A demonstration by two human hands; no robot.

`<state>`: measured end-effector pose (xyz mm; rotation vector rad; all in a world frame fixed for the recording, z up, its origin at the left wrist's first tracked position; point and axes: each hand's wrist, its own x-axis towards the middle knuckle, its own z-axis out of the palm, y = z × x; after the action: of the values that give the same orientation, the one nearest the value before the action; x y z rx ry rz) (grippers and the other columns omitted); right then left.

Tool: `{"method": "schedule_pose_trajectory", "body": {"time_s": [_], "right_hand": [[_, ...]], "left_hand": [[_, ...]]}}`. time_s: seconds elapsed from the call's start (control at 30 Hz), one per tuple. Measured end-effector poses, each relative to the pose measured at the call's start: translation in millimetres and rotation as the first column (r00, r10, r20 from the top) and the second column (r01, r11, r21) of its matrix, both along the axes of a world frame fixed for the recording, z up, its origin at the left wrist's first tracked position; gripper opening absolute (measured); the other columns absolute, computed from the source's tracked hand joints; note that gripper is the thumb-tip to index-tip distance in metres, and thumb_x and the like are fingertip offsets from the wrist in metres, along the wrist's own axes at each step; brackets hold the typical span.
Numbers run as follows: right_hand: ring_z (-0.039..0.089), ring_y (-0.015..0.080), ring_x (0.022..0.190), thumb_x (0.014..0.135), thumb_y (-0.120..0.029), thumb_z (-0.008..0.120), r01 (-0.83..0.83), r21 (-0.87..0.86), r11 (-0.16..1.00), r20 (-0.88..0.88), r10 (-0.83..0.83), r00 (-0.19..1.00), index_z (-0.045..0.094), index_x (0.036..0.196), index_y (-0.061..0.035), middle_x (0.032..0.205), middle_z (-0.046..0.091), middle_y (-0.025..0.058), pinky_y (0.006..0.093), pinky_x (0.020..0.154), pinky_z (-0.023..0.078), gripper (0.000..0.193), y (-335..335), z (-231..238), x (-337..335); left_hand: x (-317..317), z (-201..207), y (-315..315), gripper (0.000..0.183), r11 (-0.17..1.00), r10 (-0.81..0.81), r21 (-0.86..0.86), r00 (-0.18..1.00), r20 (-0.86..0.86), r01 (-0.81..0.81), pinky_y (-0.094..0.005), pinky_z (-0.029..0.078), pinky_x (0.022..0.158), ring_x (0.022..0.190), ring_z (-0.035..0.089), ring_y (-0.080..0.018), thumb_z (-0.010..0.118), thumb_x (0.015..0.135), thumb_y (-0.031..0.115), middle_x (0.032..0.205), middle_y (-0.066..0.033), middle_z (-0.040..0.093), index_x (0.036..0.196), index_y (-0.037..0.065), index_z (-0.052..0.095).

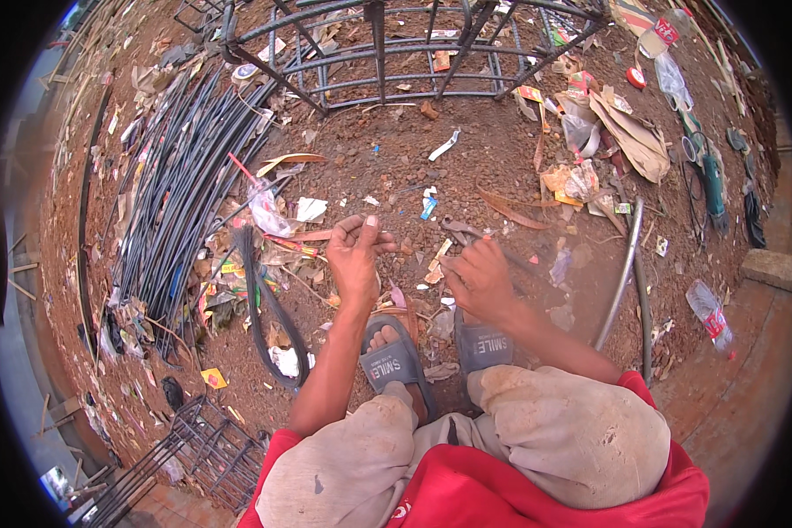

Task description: The person assembles a steel reinforcement cage by placing metal rods into a pre-fabricated frame, securing intersections with wire, and using pliers to twist and cut the wire.

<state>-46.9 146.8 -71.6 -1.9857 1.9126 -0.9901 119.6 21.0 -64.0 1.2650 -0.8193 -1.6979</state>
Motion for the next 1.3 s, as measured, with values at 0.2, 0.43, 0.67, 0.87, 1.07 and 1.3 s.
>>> {"method": "schedule_pose_trajectory", "body": {"time_s": [0.2, 0.43, 0.67, 0.87, 1.07, 1.3], "right_hand": [[0.059, 0.0180, 0.078, 0.084, -0.013, 0.075, 0.036, 0.276, 0.961, 0.345, -0.133, 0.929, 0.073, 0.097, -0.0049, 0.081, 0.064, 0.0058, 0.0353, 0.078, 0.046, 0.015, 0, -6, 3], [0.062, 0.0107, 0.082, 0.089, -0.018, 0.074, -0.311, 0.557, 0.770, 0.812, -0.425, 0.400, 0.073, 0.103, -0.0017, 0.092, 0.071, 0.0041, 0.0278, 0.075, 0.049, 0.021, 4, -18, 3], [0.063, 0.0137, 0.087, 0.093, -0.014, 0.068, -0.527, 0.366, 0.767, 0.911, -0.411, 0.035, 0.070, 0.101, -0.0027, 0.095, 0.068, 0.0040, 0.0283, 0.082, 0.048, 0.014, 12, -29, 8], [0.062, 0.0125, 0.086, 0.095, -0.020, 0.067, -0.354, 0.360, 0.863, 0.858, -0.456, -0.237, 0.067, 0.100, -0.0013, 0.094, 0.068, 0.0024, 0.0303, 0.076, 0.050, 0.019, 5, -24, 13], [0.056, 0.0095, 0.079, 0.096, -0.019, 0.065, 0.031, 0.542, 0.840, 0.589, -0.406, 0.699, 0.066, 0.099, -0.0007, 0.083, 0.065, 0.0035, 0.0275, 0.073, 0.046, 0.019, -14, 9, 17], [0.064, 0.0126, 0.086, 0.091, -0.023, 0.073, -0.798, 0.245, 0.550, 0.970, -0.139, 0.201, 0.065, 0.097, -0.0017, 0.088, 0.067, 0.0027, 0.0294, 0.075, 0.049, 0.023, -31, 14, -18]], "left_hand": [[-1, -8, 2, 0.022, 0.993, 0.080, -0.086, 0.996, -0.049, -0.084, -0.0350, 0.060, 0.062, 0.070, 0.067, -0.0221, 0.061, 0.099, 0.017, 0.081, -0.0123, 0.063, 0.104, -0.002, 0.050], [-10, 4, 9, 0.019, 0.900, 0.320, 0.403, 0.876, -0.361, -0.163, -0.0460, 0.058, 0.084, 0.087, 0.065, -0.0242, 0.051, 0.103, 0.023, 0.088, -0.0068, 0.061, 0.093, 0.006, 0.053], [-4, -32, 7, 0.019, 0.828, 0.354, 0.557, 0.829, -0.433, -0.063, -0.0376, 0.054, 0.064, 0.066, 0.056, -0.0178, 0.050, 0.104, 0.026, 0.076, -0.0017, 0.053, 0.093, 0.011, 0.052], [-13, 2, -6, 0.020, 0.862, 0.363, 0.499, 0.799, -0.479, -0.093, -0.0300, 0.042, 0.056, 0.058, 0.045, -0.0113, 0.047, 0.105, 0.026, 0.068, 0.0035, 0.047, 0.090, 0.015, 0.052], [-16, 14, -6, 0.027, 0.947, 0.264, 0.283, 0.874, -0.408, -0.154, -0.0296, 0.035, 0.044, 0.048, 0.038, -0.0117, 0.045, 0.106, 0.031, 0.062, 0.0034, 0.039, 0.085, 0.014, 0.045], [0, -7, -20, 0.024, 0.885, 0.238, 0.437, 0.651, -0.721, 0.159, -0.0258, 0.029, 0.041, 0.046, 0.033, -0.0091, 0.051, 0.104, 0.027, 0.060, 0.0038, 0.038, 0.088, 0.010, 0.049]]}}
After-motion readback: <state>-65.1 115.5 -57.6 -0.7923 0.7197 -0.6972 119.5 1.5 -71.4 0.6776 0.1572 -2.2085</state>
